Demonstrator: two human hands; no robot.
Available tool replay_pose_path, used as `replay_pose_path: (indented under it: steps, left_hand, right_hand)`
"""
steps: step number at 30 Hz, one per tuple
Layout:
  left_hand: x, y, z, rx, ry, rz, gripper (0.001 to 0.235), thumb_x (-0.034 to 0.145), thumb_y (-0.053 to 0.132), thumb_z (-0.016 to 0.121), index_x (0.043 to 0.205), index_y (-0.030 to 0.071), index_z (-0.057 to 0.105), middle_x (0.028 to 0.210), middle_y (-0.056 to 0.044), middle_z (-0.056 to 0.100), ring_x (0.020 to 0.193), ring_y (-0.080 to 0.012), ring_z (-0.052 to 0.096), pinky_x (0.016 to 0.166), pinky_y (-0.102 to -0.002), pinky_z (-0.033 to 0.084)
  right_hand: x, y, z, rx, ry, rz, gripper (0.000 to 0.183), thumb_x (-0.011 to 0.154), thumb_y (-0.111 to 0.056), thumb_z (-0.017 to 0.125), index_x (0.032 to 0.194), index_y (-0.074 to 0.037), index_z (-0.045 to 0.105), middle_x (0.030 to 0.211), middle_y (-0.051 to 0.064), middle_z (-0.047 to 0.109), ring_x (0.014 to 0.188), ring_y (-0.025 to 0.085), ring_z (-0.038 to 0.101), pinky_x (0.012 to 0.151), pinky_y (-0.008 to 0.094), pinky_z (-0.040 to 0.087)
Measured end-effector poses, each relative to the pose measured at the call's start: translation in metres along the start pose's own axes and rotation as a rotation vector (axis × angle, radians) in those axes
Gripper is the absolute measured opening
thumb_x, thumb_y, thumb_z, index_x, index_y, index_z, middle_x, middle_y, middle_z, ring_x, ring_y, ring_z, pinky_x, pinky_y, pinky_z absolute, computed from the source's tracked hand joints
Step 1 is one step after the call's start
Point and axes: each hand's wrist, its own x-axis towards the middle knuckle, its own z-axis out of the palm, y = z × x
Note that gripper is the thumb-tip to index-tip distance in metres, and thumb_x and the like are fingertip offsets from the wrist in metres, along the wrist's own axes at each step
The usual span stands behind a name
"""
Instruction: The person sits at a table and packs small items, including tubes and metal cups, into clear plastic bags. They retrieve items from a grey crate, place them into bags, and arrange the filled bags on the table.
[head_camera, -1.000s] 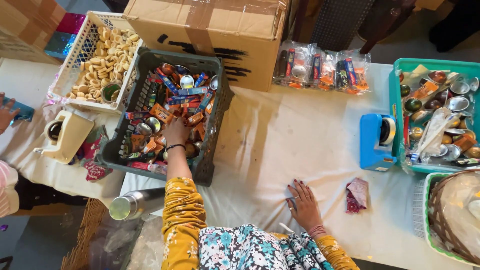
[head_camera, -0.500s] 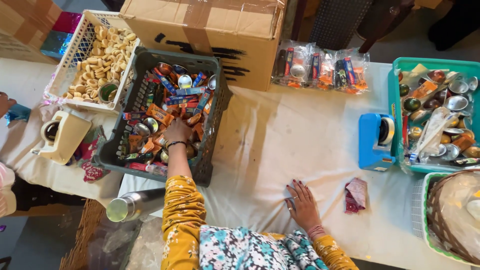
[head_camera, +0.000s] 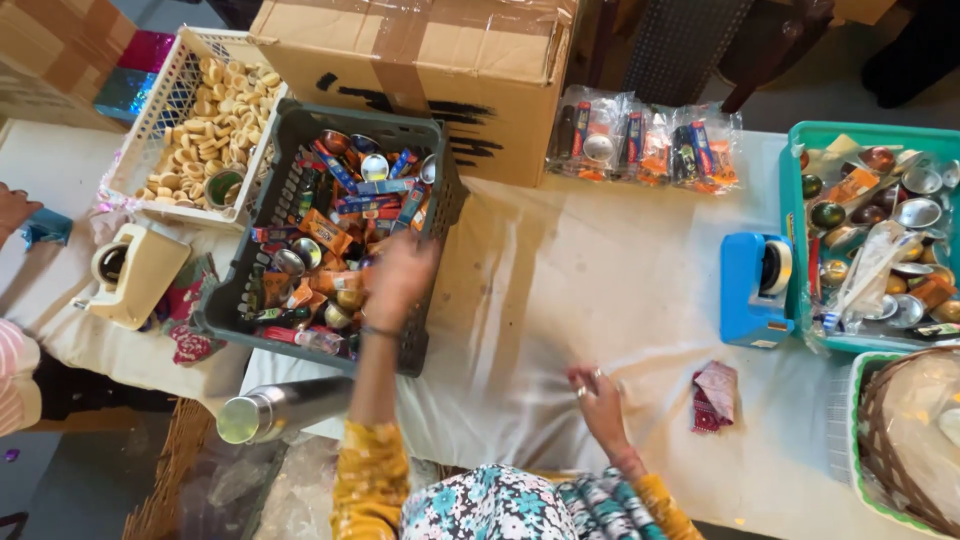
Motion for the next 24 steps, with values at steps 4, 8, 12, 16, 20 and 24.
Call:
replay_pose_path:
  steps: [4, 8, 12, 16, 20, 24]
  left_hand:
    - [-0.074, 0.106, 0.032, 0.096, -0.179, 0.125, 0.064, 0.089, 0.065, 0.064, 0.122, 0.011, 0.067, 0.138, -0.022, 0.057, 0.116, -0.0385, 0.061, 0.096, -0.049, 0.050]
    - [-0.056, 0.119, 0.003, 0.079, -0.196, 0.174, 0.054, 0.084, 0.062, 0.064, 0.112, 0.018, 0.075, 0.124, -0.014, 0.066, 0.107, -0.0348, 0.067, 0.090, -0.048, 0.054]
    - [0.043, 0.032, -0.027, 0.049, 0.446, 0.182, 0.028, 0.081, 0.023, 0.070, 0.103, 0.005, 0.073, 0.098, -0.020, 0.072, 0.092, -0.0394, 0.067, 0.082, -0.051, 0.053]
    - [0.125, -0.127, -0.020, 0.046, 0.624, 0.104, 0.029, 0.088, 0.011, 0.065, 0.114, -0.002, 0.067, 0.112, -0.028, 0.066, 0.105, -0.0461, 0.062, 0.093, -0.054, 0.049]
    - [0.149, -0.221, -0.005, 0.225, 0.490, -0.173, 0.036, 0.086, 0.016, 0.069, 0.114, -0.006, 0.062, 0.116, -0.030, 0.063, 0.112, -0.0500, 0.058, 0.099, -0.056, 0.047]
    - [0.148, -0.240, 0.006, 0.404, 0.501, -0.109, 0.063, 0.085, 0.026, 0.072, 0.132, -0.010, 0.052, 0.129, -0.033, 0.056, 0.120, -0.0526, 0.050, 0.102, -0.057, 0.042]
  right_hand:
    - [0.021, -0.171, -0.015, 1.056, -0.251, 0.244, 0.054, 0.099, -0.049, 0.047, 0.136, -0.011, 0.060, 0.128, 0.013, 0.070, 0.120, 0.026, 0.067, 0.096, 0.045, 0.056]
    - [0.071, -0.137, -0.014, 1.449, -0.333, 0.305, 0.037, 0.102, -0.041, 0.054, 0.125, -0.013, 0.060, 0.114, 0.009, 0.069, 0.092, 0.023, 0.068, 0.072, 0.036, 0.056]
    - [0.070, -0.102, -0.032, 0.886, -0.194, 0.254, 0.032, 0.104, -0.039, 0.056, 0.113, -0.009, 0.063, 0.097, 0.008, 0.069, 0.068, 0.016, 0.061, 0.055, 0.028, 0.048]
    - [0.061, -0.023, -0.028, 0.689, -0.113, 0.448, 0.031, 0.100, -0.037, 0.057, 0.108, -0.008, 0.064, 0.088, 0.010, 0.072, 0.062, 0.018, 0.062, 0.053, 0.030, 0.047]
    - [0.047, 0.011, -0.032, 0.706, -0.135, 0.451, 0.033, 0.103, -0.035, 0.055, 0.104, -0.004, 0.064, 0.084, 0.011, 0.072, 0.063, 0.018, 0.065, 0.057, 0.030, 0.052]
    - [0.045, 0.009, -0.033, 0.786, -0.154, 0.484, 0.026, 0.099, -0.029, 0.054, 0.106, -0.006, 0.063, 0.084, 0.012, 0.074, 0.064, 0.021, 0.070, 0.058, 0.033, 0.056]
